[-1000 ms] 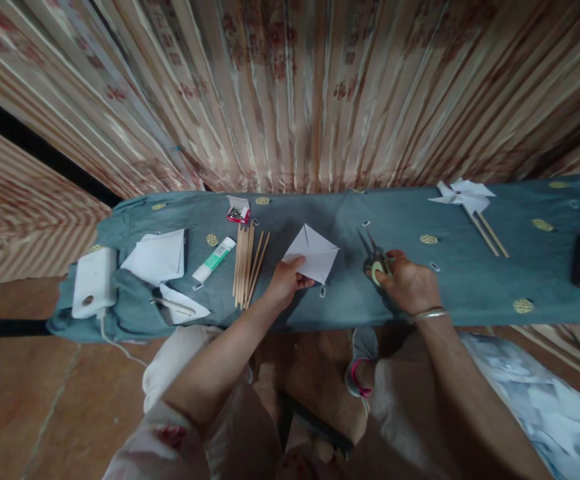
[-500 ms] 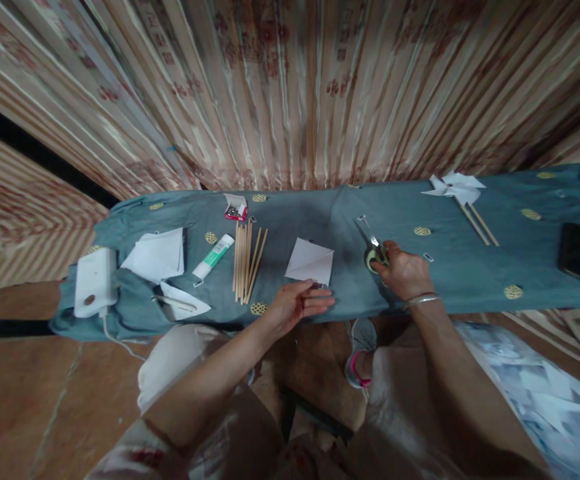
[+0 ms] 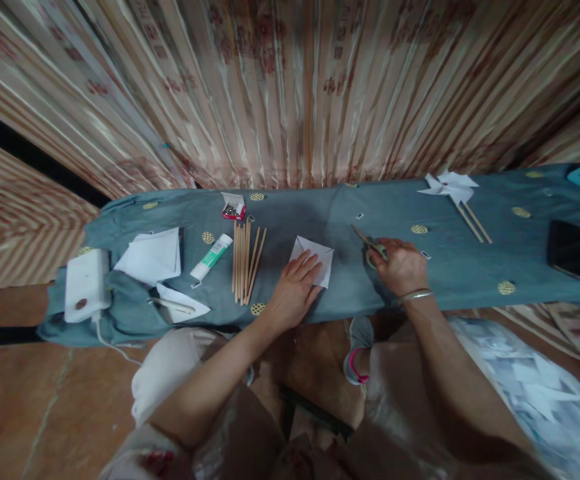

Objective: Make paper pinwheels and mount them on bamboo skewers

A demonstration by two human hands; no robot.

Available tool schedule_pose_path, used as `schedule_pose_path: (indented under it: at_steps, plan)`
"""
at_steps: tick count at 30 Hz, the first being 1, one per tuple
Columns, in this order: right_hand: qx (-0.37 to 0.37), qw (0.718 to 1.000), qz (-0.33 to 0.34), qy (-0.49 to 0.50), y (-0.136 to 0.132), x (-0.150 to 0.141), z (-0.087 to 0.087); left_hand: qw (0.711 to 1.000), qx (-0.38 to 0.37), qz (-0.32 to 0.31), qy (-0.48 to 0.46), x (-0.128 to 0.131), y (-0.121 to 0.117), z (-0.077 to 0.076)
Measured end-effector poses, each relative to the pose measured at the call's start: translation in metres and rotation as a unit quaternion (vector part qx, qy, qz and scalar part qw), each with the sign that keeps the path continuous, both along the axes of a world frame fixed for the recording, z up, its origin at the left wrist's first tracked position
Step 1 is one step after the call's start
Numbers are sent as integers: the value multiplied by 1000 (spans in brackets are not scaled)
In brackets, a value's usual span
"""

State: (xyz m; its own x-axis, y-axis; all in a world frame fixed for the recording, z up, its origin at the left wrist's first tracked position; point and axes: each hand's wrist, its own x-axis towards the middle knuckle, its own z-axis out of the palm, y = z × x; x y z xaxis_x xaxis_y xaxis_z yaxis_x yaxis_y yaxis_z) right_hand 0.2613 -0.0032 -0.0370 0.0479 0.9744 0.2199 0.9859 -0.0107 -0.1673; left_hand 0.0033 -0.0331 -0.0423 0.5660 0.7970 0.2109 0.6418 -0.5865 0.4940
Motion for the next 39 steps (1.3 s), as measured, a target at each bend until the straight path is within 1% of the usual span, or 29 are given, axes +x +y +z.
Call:
schedule_pose_path:
  at_steps: [2,4,7,10,15,22,28,31,33,35,36,37,39]
  plan:
    - [28,998,33,47,5,-13,-6,998,2,3,55,5,5,-7]
    - [41,989,85,117,10,-30,-13,997,-10,4,78,8,7,-12]
    - [32,980,112,164,18,-55,-24,997,-34,2,76,9,7,-16]
    - [29,976,120,177,26,-66,-32,997,-53,-3,51,7,7,-16]
    - [27,971,124,202,33,-60,-38,997,-68,-3,30,6,7,-16]
    - [18,971,127,203,37,-54,-37,997,-65,-8,41,5,6,-17]
    - [40,969,113,214,38,-55,-37,997,-61,-5,52,6,6,-17]
    - [56,967,96,228,38,-54,-36,997,-55,-2,44,6,3,-14]
    - [64,966,88,233,38,-54,-35,999,-38,4,38,3,2,-9]
    - [64,966,83,235,38,-53,-33,999,-12,27,25,-9,4,0]
    - [64,966,80,236,38,-53,-32,999,3,49,16,-19,5,5]
    - [64,967,75,237,38,-53,-31,997,19,81,6,-31,7,9]
    - [68,966,66,239,38,-53,-28,983,50,175,-14,-63,13,18]
